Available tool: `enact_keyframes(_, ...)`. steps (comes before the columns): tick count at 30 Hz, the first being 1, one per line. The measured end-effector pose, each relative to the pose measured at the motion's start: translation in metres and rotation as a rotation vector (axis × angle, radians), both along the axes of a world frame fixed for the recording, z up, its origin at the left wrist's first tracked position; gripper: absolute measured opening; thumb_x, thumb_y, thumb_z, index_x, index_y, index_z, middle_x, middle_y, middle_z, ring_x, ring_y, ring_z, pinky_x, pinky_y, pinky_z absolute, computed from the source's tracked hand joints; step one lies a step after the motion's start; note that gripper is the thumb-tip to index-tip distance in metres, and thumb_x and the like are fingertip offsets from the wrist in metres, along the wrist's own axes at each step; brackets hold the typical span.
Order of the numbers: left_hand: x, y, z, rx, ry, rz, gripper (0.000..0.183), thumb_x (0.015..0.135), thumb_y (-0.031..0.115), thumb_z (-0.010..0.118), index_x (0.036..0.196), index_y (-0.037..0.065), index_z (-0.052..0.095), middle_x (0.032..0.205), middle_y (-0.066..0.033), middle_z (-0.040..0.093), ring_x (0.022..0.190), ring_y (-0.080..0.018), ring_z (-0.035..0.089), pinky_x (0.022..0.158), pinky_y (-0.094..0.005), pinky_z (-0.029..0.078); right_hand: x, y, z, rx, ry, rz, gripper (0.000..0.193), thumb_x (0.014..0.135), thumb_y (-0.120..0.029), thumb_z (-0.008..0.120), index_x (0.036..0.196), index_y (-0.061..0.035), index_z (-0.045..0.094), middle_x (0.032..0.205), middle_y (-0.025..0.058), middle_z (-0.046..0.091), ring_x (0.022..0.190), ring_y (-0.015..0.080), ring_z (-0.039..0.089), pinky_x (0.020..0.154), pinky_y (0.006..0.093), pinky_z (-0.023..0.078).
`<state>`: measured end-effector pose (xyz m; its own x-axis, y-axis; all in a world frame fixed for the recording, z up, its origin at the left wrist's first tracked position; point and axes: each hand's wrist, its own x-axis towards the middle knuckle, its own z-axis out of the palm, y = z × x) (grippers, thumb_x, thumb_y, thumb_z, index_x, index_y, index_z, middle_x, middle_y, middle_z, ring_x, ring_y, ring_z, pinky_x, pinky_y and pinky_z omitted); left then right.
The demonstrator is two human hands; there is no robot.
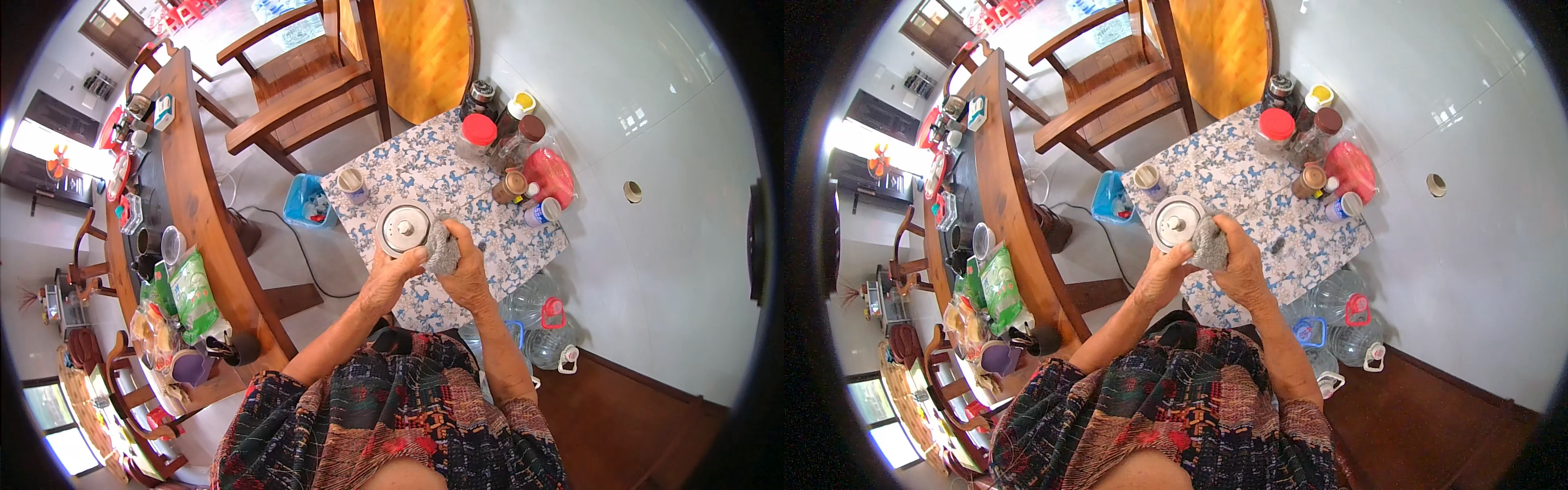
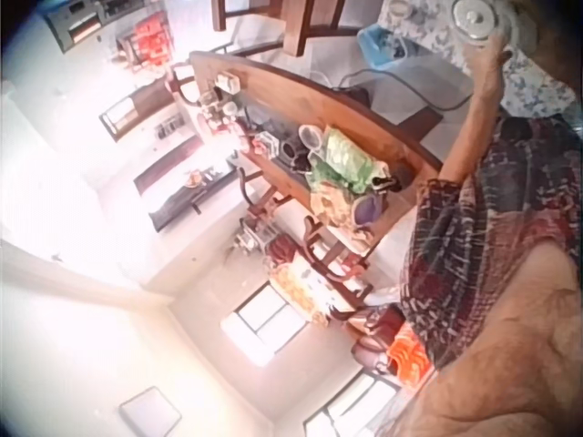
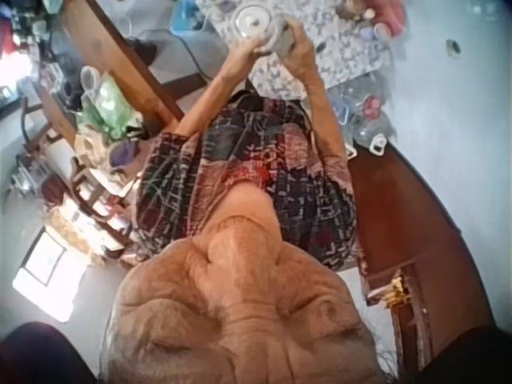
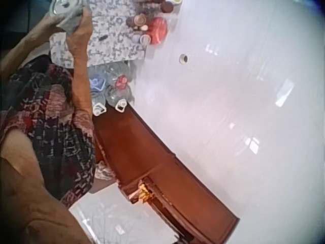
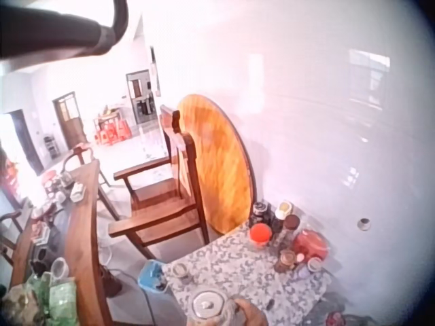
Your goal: The person wipes several small containers and jars on a table using a gray cloth. They handle each item one at a time, wiping the lids and sides, then placing them back on the table. The person also wipes the table surface between items.
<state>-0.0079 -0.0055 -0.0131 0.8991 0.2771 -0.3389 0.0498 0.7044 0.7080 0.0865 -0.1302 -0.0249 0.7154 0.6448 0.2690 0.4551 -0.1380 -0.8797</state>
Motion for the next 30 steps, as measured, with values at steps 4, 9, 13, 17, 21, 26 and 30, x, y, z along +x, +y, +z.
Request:
enact_keyframes(4, -0.008, 0.014, 0.005, 0.219, 0.029, -0.05, 0.11, 0.063, 0.038, 0.083, 0.144, 0.013, 0.014, 0.14, -0.0122, 0.031, 0.131, -0.0304, 0.03, 0.101, -0.0503, 0.034, 0.007, -0.008, 0.011, -0.001, 0.176, 0.059, 0.065, 0.068, 0.004, 0.071, 0.124, -0.0069, 0.042, 0.109, 0.0118, 0.059, 0.1, 0.0229, 0.059, 0.085, 0.0317, 0.046)
enact_keyframes(9, -0.016, 0.044, 0.014, 1.182, -0.196, 0.054, 0.128, 0.046, 0.044, 0.09, 0.145, 0.014, 0.016, 0.143, -0.017, 0.027, 0.132, -0.0339, 0.03, 0.101, -0.0461, 0.038, 0.013, -0.016, 0.028, 0.018, 0.126, 0.183, 0.063, 0.068, 0.003, 0.071, 0.124, -0.0078, 0.043, 0.107, 0.0112, 0.059, 0.098, 0.0203, 0.059, 0.083, 0.0312, 0.046)
enact_keyframes(13, -0.006, 0.046, 0.034, 1.186, -0.44, -0.156, 0.086, 0.052, 0.032, 0.09, 0.127, 0.013, 0.051, 0.139, -0.018, 0.034, 0.123, -0.0341, 0.043, 0.096, -0.0405, 0.045, 0.011, -0.013, 0.037, 0.042, 0.232, 0.275, 0.066, 0.067, 0.003, 0.074, 0.124, -0.0071, 0.044, 0.108, 0.0075, 0.057, 0.101, 0.0166, 0.055, 0.088, 0.029, 0.043)
enact_keyframes(17, -0.009, 0.041, 0.03, 1.145, -0.44, -0.076, 0.077, 0.054, 0.026, 0.089, 0.121, 0.011, 0.055, 0.128, -0.0162, 0.047, 0.115, -0.0305, 0.051, 0.09, -0.0363, 0.048, 0.013, -0.018, 0.029, 0.106, 0.481, 0.318, 0.066, 0.066, 0.002, 0.076, 0.124, -0.0064, 0.044, 0.11, 0.0039, 0.055, 0.103, 0.0146, 0.052, 0.091, 0.0288, 0.042)
enact_keyframes(21, -0.011, 0.036, 0.018, 1.169, -0.409, 0.012, 0.07, 0.056, 0.021, 0.087, 0.117, 0.01, 0.056, 0.119, -0.0138, 0.051, 0.108, -0.0274, 0.054, 0.088, -0.0335, 0.047, 0.014, -0.016, 0.03, 0.221, 0.63, 0.32, 0.067, 0.065, 0.002, 0.077, 0.123, -0.0066, 0.045, 0.109, 0.0027, 0.055, 0.102, 0.0124, 0.052, 0.091, 0.0279, 0.042)
enact_keyframes(26, -0.004, 0.034, 0.029, 1.17, -0.378, 0.079, 0.064, 0.057, 0.017, 0.085, 0.114, 0.008, 0.056, 0.112, -0.012, 0.052, 0.102, -0.0252, 0.055, 0.085, -0.0323, 0.046, 0.006, -0.01, 0.022, 0.486, 0.801, 0.095, 0.054, 0.071, 0.001, 0.073, 0.119, -0.0048, 0.049, 0.106, 0.0027, 0.057, 0.1, 0.0125, 0.054, 0.088, 0.0285, 0.045)
enact_keyframes(30, -0.008, 0.037, 0.026, 1.033, -0.357, 0.124, 0.06, 0.062, 0.01, 0.082, 0.115, 0.006, 0.055, 0.112, -0.0089, 0.054, 0.103, -0.0207, 0.054, 0.088, -0.0306, 0.044, 0.005, -0.01, 0.025, 0.73, 0.944, -0.263, 0.03, 0.083, -0.002, 0.06, 0.112, -0.0025, 0.054, 0.107, 0.0058, 0.058, 0.099, 0.0152, 0.057, 0.083, 0.0295, 0.05)
